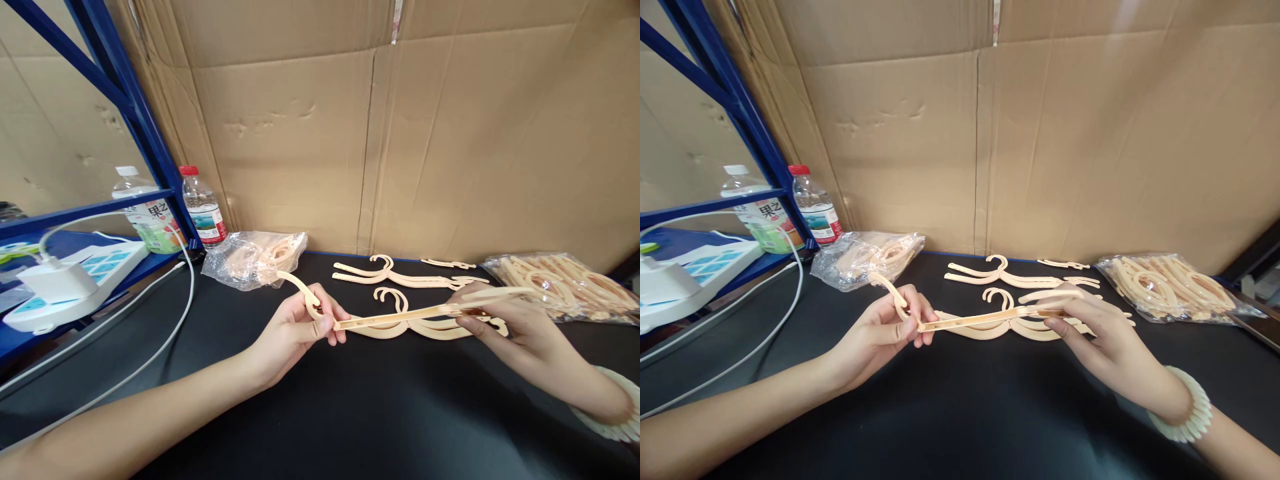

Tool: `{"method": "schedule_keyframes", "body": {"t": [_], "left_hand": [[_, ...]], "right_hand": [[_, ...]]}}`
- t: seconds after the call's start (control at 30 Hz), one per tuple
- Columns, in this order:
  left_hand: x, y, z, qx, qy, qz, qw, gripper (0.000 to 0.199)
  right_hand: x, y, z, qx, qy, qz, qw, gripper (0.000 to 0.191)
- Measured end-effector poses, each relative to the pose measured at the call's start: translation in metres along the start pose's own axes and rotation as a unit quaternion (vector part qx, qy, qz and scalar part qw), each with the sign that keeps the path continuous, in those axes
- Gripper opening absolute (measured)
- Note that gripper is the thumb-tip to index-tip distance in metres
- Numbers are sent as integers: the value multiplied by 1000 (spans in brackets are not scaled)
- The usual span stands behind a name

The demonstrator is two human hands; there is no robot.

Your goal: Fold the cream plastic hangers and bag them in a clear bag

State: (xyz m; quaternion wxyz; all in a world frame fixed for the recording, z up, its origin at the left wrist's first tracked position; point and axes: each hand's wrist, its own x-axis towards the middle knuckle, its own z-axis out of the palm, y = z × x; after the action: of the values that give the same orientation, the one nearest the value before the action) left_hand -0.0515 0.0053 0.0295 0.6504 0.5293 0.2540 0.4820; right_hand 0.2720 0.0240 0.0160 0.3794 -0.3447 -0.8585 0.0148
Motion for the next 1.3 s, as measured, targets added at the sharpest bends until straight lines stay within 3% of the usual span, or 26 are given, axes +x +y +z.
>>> {"method": "schedule_keyframes", "body": {"t": [0.53,0.7,0.93,1.3], "left_hand": [[1,0,-1,23,53,12,998,30],[1,-3,-3,18,61,27,998,30],[1,-7,-2,46,95,61,993,25],[-1,-8,1,22,121,12,992,24]], "right_hand": [[-2,-11,6,25,-16,-9,1000,22],[-2,-16,7,3,13,-11,1000,21],[0,-27,7,-5,11,34,999,16],[-3,-27,10,58,33,158,985,16]]}}
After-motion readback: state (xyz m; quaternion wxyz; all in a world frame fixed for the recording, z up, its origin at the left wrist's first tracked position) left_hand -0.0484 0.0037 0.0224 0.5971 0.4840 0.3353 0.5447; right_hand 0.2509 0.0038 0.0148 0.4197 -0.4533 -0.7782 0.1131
